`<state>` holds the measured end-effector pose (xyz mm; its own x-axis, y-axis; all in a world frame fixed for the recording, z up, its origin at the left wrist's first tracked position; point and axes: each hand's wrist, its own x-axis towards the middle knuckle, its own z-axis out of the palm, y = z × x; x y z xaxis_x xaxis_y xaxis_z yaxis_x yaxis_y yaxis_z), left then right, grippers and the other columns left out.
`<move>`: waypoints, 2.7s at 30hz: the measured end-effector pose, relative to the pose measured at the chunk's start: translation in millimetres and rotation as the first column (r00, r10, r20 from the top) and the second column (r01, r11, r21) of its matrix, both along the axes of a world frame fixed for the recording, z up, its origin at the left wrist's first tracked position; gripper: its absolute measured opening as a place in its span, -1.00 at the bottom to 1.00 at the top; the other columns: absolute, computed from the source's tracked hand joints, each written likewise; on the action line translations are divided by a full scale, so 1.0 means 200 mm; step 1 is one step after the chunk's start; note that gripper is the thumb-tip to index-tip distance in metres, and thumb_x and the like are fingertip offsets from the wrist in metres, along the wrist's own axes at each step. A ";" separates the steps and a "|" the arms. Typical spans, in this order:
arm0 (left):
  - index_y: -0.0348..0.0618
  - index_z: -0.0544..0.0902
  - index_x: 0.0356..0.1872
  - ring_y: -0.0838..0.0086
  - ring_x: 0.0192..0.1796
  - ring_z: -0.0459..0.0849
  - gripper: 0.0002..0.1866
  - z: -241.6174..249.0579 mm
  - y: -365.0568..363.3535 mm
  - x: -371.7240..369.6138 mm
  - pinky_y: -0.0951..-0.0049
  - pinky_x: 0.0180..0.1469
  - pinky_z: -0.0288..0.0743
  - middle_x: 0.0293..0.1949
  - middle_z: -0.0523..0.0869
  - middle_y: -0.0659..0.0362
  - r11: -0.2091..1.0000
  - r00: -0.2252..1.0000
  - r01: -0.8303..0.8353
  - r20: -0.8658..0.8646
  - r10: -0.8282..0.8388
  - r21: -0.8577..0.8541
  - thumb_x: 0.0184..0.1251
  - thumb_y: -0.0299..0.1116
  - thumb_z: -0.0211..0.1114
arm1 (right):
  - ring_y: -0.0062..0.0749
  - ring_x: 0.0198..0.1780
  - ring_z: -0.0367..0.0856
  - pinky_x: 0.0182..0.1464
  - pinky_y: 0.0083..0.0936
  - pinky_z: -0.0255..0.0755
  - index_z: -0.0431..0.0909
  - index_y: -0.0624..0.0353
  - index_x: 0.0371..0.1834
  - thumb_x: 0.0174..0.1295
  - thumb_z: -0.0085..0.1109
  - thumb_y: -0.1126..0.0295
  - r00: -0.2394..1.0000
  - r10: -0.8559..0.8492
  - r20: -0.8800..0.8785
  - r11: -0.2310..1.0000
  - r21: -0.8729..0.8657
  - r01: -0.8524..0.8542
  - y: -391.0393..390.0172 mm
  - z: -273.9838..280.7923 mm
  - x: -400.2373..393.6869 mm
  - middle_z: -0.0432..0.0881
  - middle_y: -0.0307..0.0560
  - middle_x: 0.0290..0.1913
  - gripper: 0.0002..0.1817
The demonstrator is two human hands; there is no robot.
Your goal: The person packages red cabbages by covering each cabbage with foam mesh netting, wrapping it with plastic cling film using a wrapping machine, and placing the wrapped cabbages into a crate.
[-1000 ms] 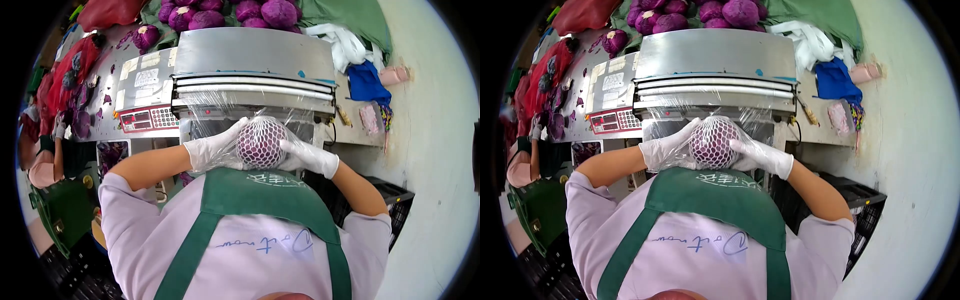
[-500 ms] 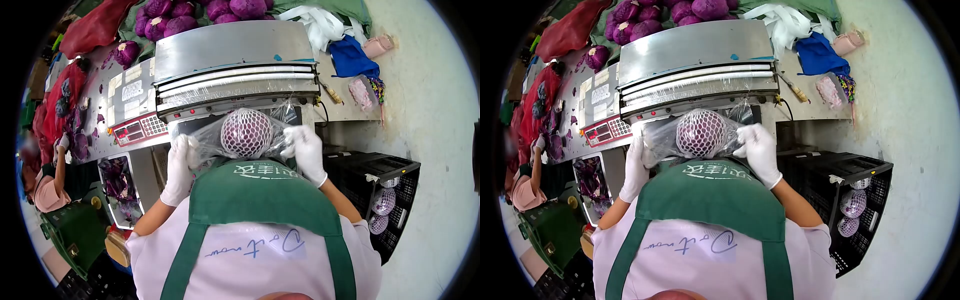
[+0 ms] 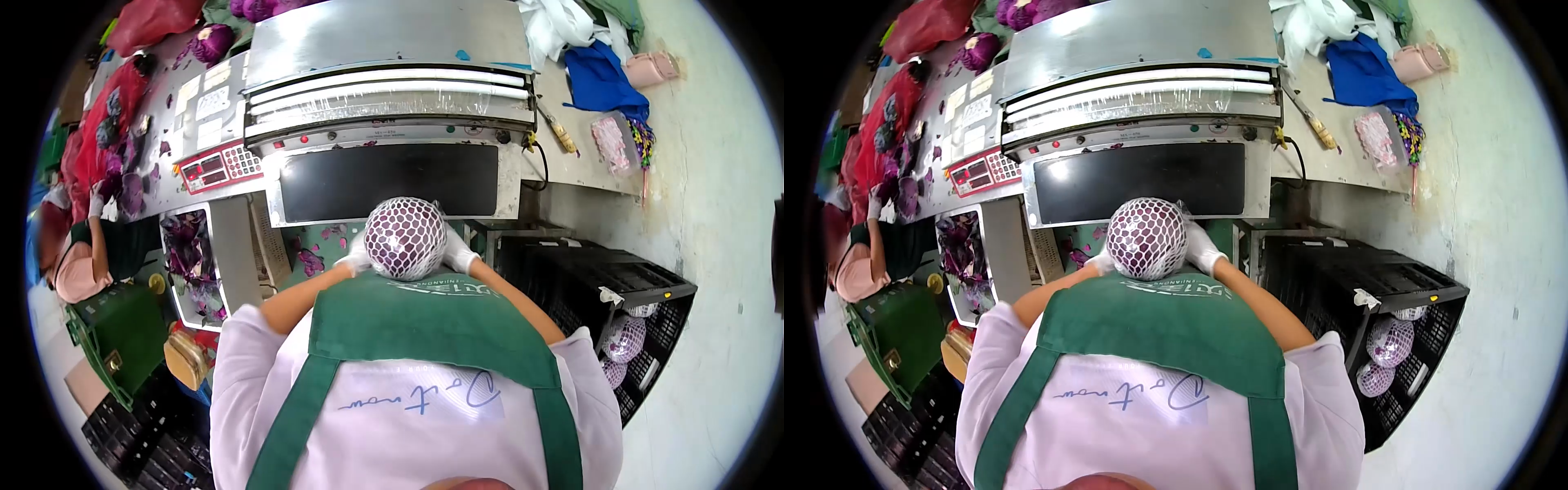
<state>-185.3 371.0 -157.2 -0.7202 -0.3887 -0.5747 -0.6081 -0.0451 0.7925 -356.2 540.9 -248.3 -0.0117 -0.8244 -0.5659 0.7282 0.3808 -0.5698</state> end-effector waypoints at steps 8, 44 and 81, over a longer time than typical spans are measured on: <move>-0.23 0.56 -0.12 0.51 -0.25 0.54 -0.83 0.56 -0.03 -0.09 0.49 -0.13 0.49 -0.25 0.64 0.21 0.921 0.958 0.026 -0.274 0.088 0.388 0.41 -0.36 0.16 | -0.40 -0.07 0.57 -0.03 -0.52 0.45 0.55 0.13 -0.05 0.42 -0.11 0.38 0.529 0.200 -0.825 0.977 0.123 -0.177 -0.24 0.91 -0.02 0.62 -0.16 -0.04 -0.79; -0.25 0.33 0.28 0.23 0.04 0.63 -0.26 1.06 0.01 -0.17 0.22 0.17 0.53 0.02 0.58 0.00 0.719 0.980 0.059 -0.176 0.089 0.692 0.47 0.27 -0.22 | -0.42 0.21 0.41 0.32 -0.47 0.24 0.35 0.35 0.24 0.37 0.01 0.30 0.552 -0.556 -0.621 0.830 -0.378 0.410 0.10 1.52 0.58 0.45 0.02 0.17 -0.55; -0.20 0.46 0.25 0.58 0.05 0.57 -0.60 1.23 -0.56 -0.24 0.49 0.23 0.34 -0.03 0.65 0.19 0.982 0.782 0.167 -0.618 -0.080 0.084 0.45 -0.32 0.16 | -0.19 0.35 0.31 0.40 -0.29 0.12 0.52 0.27 0.08 0.27 -0.06 0.60 -0.499 -0.132 -0.857 0.740 -0.420 0.525 0.33 1.79 -0.35 0.44 0.04 0.22 -0.67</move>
